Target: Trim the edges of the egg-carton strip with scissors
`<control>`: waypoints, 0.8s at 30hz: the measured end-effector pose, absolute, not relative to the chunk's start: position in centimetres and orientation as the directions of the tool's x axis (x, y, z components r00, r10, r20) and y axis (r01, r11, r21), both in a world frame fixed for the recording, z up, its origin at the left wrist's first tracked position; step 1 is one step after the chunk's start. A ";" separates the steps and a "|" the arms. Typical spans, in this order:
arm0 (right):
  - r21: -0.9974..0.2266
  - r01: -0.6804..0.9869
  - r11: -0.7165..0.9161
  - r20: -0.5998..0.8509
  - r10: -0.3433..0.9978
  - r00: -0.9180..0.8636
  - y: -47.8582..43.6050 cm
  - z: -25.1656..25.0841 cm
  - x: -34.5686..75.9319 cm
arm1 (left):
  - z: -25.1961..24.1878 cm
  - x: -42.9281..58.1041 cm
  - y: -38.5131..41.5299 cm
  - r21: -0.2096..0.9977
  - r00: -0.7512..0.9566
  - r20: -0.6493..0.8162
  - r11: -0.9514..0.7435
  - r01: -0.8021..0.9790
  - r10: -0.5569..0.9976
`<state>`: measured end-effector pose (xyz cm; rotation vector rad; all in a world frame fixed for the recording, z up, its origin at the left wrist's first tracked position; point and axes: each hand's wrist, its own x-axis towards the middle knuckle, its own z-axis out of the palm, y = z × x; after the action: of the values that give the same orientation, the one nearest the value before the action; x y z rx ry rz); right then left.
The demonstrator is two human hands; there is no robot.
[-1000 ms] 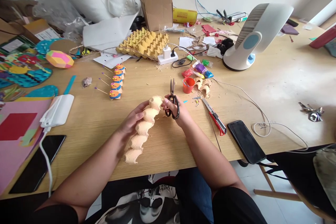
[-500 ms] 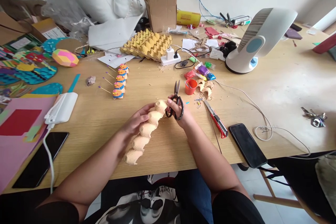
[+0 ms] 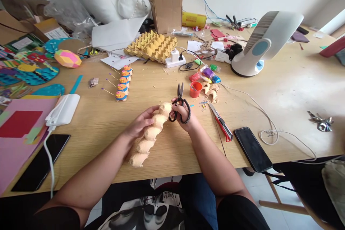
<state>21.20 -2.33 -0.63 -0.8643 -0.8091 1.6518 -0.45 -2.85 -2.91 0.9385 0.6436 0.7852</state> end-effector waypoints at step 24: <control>-0.834 -0.496 -0.242 -0.148 0.964 -0.222 -2.5 -0.4 21.5 | -3.3 -0.9 -3.2 0.883 0.611 -0.143 0.380 -0.277 0.779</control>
<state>21.52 -2.54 -0.38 -0.8394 -0.8038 1.6959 -0.95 -3.17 -3.31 0.9561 0.6123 0.7302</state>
